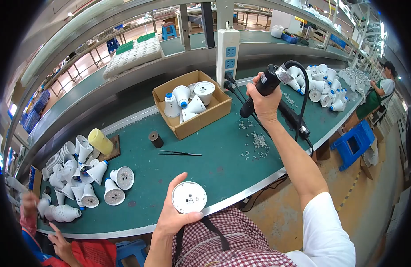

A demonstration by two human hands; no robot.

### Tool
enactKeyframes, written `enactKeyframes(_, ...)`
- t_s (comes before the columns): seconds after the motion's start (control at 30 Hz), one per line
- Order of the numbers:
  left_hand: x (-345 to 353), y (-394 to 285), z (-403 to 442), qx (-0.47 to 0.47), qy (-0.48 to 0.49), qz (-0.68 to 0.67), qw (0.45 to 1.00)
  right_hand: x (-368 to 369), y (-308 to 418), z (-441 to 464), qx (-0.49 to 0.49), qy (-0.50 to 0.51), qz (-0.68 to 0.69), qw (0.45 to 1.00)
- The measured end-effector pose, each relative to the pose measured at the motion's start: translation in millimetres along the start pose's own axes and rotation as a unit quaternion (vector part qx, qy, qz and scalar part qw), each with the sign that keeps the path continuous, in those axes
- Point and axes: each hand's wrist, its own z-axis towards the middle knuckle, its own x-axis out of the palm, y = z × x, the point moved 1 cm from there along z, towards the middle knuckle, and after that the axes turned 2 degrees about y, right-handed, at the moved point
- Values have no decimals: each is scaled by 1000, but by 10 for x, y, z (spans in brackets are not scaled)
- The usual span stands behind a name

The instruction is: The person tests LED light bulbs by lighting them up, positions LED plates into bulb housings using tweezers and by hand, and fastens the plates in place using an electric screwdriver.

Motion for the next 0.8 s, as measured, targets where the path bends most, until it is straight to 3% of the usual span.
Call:
enactKeyframes(0.13,25,-1,21,-20,0,36,999,-5,21,-20,12,-9,10,1000)
enactKeyframes(0.27,-13,74,56,-13,-17,17,1000,-44,295,-28,54,-70,193,977)
enactKeyframes(0.33,-7,132,121,-39,-73,-84,993,-58,484,-81,96,-103,294,945)
enactKeyframes(0.4,25,151,252,21,-88,-128,988,-75,656,-180,143,-126,347,918)
enactKeyframes(0.47,88,133,372,15,-126,-153,980,-70,809,-304,185,-134,398,889)
enactKeyframes(0.8,191,143,428,97,-140,-151,974,42,1115,-645,244,-76,459,851)
